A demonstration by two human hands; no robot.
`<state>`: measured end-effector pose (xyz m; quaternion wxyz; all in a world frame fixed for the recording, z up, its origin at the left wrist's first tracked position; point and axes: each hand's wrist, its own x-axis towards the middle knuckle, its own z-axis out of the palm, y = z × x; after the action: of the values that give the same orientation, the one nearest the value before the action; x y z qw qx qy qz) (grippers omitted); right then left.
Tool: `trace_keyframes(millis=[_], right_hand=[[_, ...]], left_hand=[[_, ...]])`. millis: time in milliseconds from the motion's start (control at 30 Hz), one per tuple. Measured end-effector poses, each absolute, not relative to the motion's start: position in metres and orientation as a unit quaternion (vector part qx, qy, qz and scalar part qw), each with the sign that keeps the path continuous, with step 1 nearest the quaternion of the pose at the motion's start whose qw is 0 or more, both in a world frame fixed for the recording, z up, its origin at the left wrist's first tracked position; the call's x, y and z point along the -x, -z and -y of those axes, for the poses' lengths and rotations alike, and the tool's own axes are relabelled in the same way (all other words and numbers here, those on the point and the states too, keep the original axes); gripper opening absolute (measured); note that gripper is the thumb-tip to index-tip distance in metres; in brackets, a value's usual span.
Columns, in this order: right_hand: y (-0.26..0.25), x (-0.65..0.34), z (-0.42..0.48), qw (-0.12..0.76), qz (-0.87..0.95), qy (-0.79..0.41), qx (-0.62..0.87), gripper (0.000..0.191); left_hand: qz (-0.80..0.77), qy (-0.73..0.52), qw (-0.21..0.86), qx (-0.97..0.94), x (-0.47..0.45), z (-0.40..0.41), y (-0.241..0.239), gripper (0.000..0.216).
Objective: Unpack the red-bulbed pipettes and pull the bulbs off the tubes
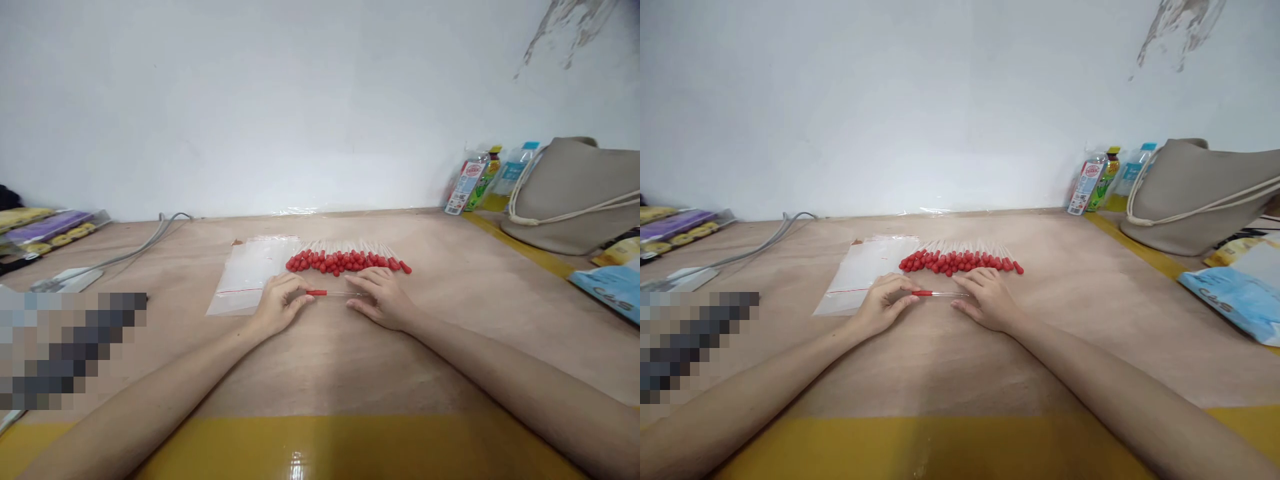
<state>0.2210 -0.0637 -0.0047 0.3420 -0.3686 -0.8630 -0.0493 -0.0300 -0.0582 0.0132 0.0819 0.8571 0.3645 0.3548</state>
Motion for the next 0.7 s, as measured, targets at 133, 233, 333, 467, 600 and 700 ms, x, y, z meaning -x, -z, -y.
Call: trace_keyframes(millis=[133, 233, 333, 467, 600, 700], right_hand=[[0.007, -0.206, 0.059, 0.332, 0.876, 0.029, 0.349, 0.028], [0.007, -0.198, 0.058, 0.323, 0.88, 0.022, 0.347, 0.027], [0.006, -0.195, 0.059, 0.309, 0.88, 0.027, 0.359, 0.024], [0.007, -0.195, 0.059, 0.311, 0.883, 0.022, 0.352, 0.023], [0.008, -0.194, 0.059, 0.31, 0.89, 0.018, 0.335, 0.025], [0.007, -0.193, 0.06, 0.309, 0.897, 0.016, 0.316, 0.026]], left_hand=[[-0.347, -0.35, 0.072, -0.867, 0.025, 0.054, -0.012, 0.012], [-0.342, -0.34, 0.05, -0.874, 0.021, 0.056, -0.012, 0.012], [-0.327, -0.316, 0.017, -0.891, 0.016, 0.058, -0.012, 0.019], [-0.302, -0.294, -0.008, -0.907, 0.01, 0.057, -0.01, 0.026], [-0.3, -0.292, -0.027, -0.908, 0.008, 0.054, -0.006, 0.02], [-0.304, -0.284, -0.036, -0.909, 0.008, 0.053, -0.005, 0.02]])
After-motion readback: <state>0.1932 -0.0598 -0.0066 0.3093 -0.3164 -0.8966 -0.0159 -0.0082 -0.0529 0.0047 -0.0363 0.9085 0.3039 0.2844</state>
